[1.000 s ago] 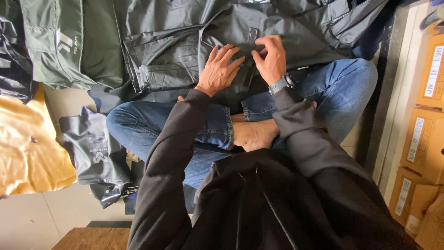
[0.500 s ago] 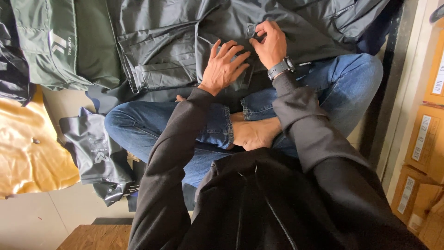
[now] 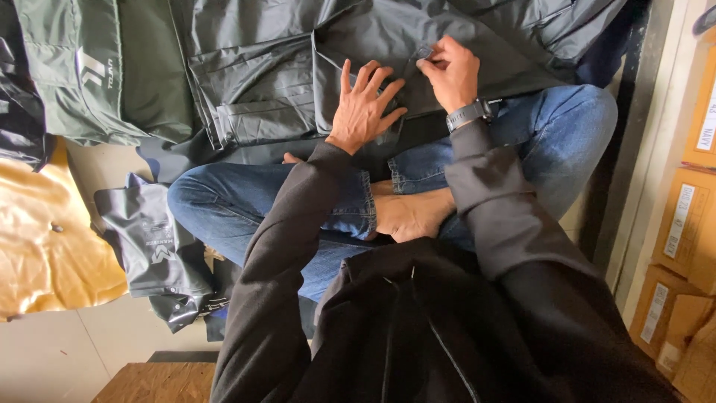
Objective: Folding a large black waterproof garment into a smaller square on the floor.
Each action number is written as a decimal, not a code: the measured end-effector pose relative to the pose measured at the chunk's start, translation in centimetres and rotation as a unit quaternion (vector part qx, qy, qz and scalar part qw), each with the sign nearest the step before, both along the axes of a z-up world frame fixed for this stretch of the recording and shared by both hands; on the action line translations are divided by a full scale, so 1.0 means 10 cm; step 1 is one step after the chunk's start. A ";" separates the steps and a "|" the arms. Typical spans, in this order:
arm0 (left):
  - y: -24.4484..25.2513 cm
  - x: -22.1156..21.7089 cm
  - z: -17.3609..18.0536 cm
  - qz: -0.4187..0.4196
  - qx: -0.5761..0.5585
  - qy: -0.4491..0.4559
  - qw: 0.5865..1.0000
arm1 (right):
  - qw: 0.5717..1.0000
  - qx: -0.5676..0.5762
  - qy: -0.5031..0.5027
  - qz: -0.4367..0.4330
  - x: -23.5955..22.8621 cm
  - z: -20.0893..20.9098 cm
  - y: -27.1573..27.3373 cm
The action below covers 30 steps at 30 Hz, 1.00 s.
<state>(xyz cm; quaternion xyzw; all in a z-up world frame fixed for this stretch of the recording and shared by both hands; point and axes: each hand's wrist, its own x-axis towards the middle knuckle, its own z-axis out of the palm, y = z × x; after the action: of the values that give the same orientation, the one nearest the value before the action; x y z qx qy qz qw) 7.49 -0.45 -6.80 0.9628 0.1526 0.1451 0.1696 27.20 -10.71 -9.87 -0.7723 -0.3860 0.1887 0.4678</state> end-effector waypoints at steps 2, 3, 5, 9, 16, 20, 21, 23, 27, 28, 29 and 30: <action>0.00 0.00 -0.03 -0.004 -0.003 0.005 1.000 | 1.000 0.003 0.024 0.008 -0.04 0.11 -0.01; -0.01 0.00 -0.04 -0.007 -0.006 0.011 1.000 | 0.999 0.007 0.048 0.016 -0.05 0.17 -0.03; 0.00 -0.02 0.02 -0.011 -0.014 0.005 1.000 | 0.998 0.014 0.049 0.029 -0.13 0.32 -0.03; 0.06 -0.05 0.12 -0.025 -0.041 -0.047 0.998 | 0.997 0.027 0.042 0.055 -0.21 0.40 -0.08; 0.10 -0.08 0.23 -0.049 -0.103 -0.062 0.992 | 0.998 0.016 0.053 0.038 -0.21 0.27 -0.09; 0.09 -0.06 0.27 -0.021 -0.008 -0.102 0.995 | 0.999 0.003 0.020 0.044 -0.21 0.20 -0.08; 0.09 -0.05 0.31 -0.017 0.014 -0.123 0.992 | 0.999 0.004 0.027 0.042 -0.21 0.17 -0.08; 0.08 -0.04 0.21 -0.033 0.028 -0.117 0.992 | 0.999 0.001 0.029 0.037 -0.21 0.19 -0.07; 0.06 -0.05 0.13 -0.059 0.040 -0.078 0.994 | 0.999 0.007 0.031 0.029 -0.21 0.19 -0.06; 0.06 -0.05 0.13 -0.059 0.039 -0.078 0.994 | 0.999 0.007 0.031 0.029 -0.21 0.19 -0.05; 0.06 -0.06 0.12 -0.065 0.029 -0.074 0.995 | 0.999 0.019 0.032 0.030 -0.21 0.20 -0.05; 0.06 -0.05 0.12 -0.071 0.019 -0.070 0.995 | 0.998 0.032 0.032 0.031 -0.20 0.21 -0.04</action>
<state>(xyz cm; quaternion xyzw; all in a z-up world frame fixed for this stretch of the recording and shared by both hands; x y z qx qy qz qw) 6.95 0.19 -5.59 0.9617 0.0691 0.2027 0.1711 25.20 -11.11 -7.81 -0.7382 -0.4002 0.2157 0.4984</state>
